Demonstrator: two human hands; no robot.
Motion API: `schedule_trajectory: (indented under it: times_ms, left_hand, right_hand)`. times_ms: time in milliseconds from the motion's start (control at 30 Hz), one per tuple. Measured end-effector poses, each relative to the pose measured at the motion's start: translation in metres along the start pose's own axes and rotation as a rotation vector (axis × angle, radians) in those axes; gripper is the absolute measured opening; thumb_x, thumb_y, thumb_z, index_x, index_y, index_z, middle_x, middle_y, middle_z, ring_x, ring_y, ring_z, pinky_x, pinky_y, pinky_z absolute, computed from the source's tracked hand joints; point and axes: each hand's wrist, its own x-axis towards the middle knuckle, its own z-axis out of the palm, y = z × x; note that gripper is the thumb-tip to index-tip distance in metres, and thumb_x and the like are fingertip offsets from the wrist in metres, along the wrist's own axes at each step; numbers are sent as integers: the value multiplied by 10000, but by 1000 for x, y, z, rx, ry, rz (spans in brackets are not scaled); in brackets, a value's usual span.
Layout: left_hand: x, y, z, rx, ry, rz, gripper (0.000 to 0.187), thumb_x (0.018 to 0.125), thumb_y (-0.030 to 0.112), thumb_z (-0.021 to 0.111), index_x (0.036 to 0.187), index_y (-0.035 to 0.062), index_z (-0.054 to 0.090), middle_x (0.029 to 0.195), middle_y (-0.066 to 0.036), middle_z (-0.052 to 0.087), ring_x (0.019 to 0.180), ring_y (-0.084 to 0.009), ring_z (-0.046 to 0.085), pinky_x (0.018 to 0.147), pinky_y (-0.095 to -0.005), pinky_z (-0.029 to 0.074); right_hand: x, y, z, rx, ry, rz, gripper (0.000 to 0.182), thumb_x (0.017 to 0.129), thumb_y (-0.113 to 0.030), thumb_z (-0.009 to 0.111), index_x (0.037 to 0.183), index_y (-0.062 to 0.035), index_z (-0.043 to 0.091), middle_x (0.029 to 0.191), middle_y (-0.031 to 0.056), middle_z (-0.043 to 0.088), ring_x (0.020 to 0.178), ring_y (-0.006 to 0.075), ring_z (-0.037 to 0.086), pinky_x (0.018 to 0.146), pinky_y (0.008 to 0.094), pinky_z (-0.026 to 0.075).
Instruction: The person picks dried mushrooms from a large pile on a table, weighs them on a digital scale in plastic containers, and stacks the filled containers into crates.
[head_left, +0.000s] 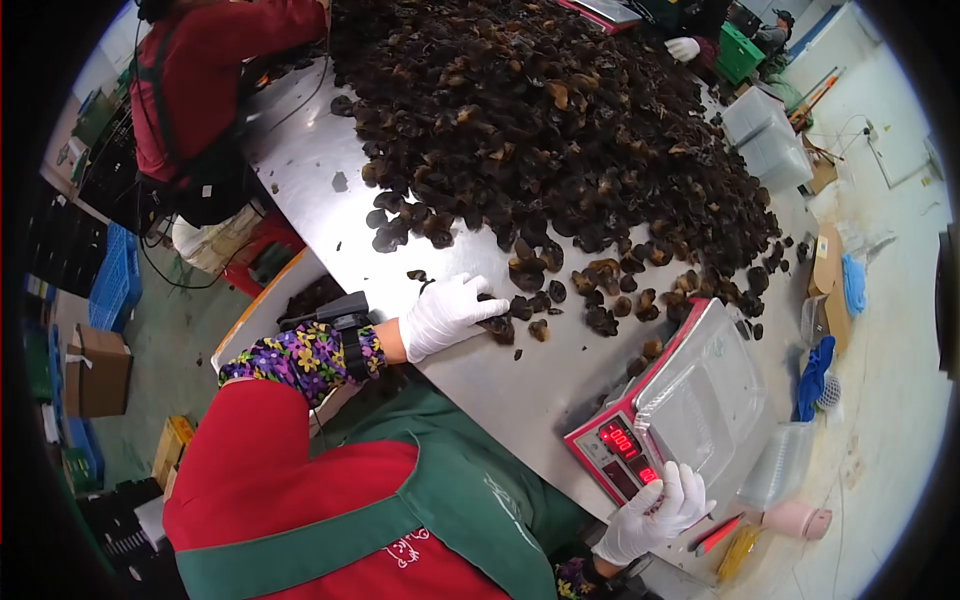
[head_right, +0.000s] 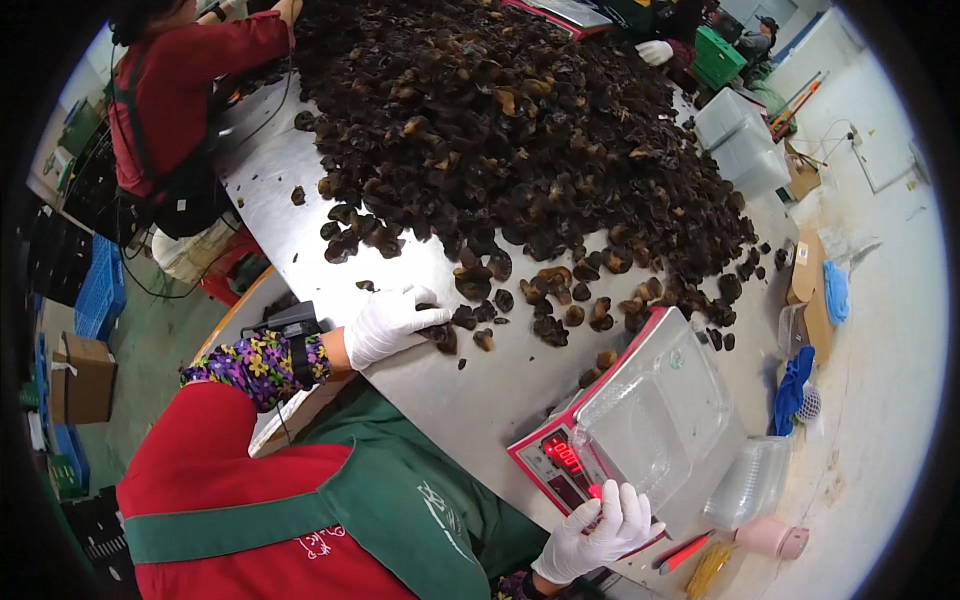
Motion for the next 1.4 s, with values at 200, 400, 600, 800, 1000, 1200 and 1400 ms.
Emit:
schedule_trajectory:
  times_ms: [200, 400, 600, 800, 1000, 1200, 1400]
  left_hand:
    - [24, 31, -18, -281, 200, -43, 329, 770, 203, 803, 1089, 192, 723, 953, -43, 638, 830, -252, 637, 680, -371, 530]
    - [113, 139, -55, -622, 332, 166, 348, 767, 202, 810, 1103, 191, 718, 976, -43, 646, 874, -255, 648, 718, -360, 544]
    - [170, 228, -12, -543, 201, 371, 343, 824, 283, 744, 1155, 222, 681, 1026, -35, 637, 908, -256, 645, 704, -362, 557]
    - [162, 233, -1, -520, 14, 538, 520, 750, 310, 786, 1229, 171, 637, 1210, -103, 609, 1228, -374, 517, 1058, -536, 391]
    - [144, 159, -33, -799, 248, 490, 418, 760, 179, 765, 1157, 103, 658, 1207, -141, 583, 1153, -373, 566, 949, -479, 475]
    - [121, 1, 2, 237, 302, -141, 619, 819, 469, 759, 1336, 170, 596, 1398, -187, 509, 1307, -436, 436, 1013, -570, 401]
    - [72, 13, -13, 14, -25, 15, 247, 848, 277, 755, 1059, 170, 686, 1179, -39, 629, 1105, -280, 587, 865, -400, 499]
  right_hand:
    - [-6, 8, 2, 71, -44, 4, 229, 928, -97, 634, 1151, -98, 687, 1054, 34, 650, 1040, 280, 580, 1188, 568, 220]
    - [-3, -1, 1, 89, -12, 2, 235, 897, -24, 667, 1122, -74, 714, 992, 56, 659, 956, 262, 575, 1077, 451, 348]
    - [-7, 4, 6, 54, -8, -17, 272, 869, -1, 677, 1131, -62, 715, 934, 75, 646, 929, 276, 562, 945, 437, 392]
    - [-17, 12, 9, 72, 0, 29, 214, 867, -13, 669, 1066, -79, 715, 997, 46, 639, 954, 277, 571, 1192, 576, 202]
    - [-10, 7, 1, 27, -5, 32, 269, 854, -46, 666, 1109, -121, 704, 1044, 29, 637, 1006, 255, 591, 1200, 588, 204]
    - [-11, 9, -8, 27, 45, 81, 275, 865, -54, 633, 1123, -121, 701, 1120, 29, 639, 1048, 247, 600, 1209, 589, 204]
    - [-3, 9, -17, 34, 94, 119, 208, 949, -91, 614, 1135, -87, 709, 1129, 56, 643, 1087, 255, 602, 1207, 573, 214]
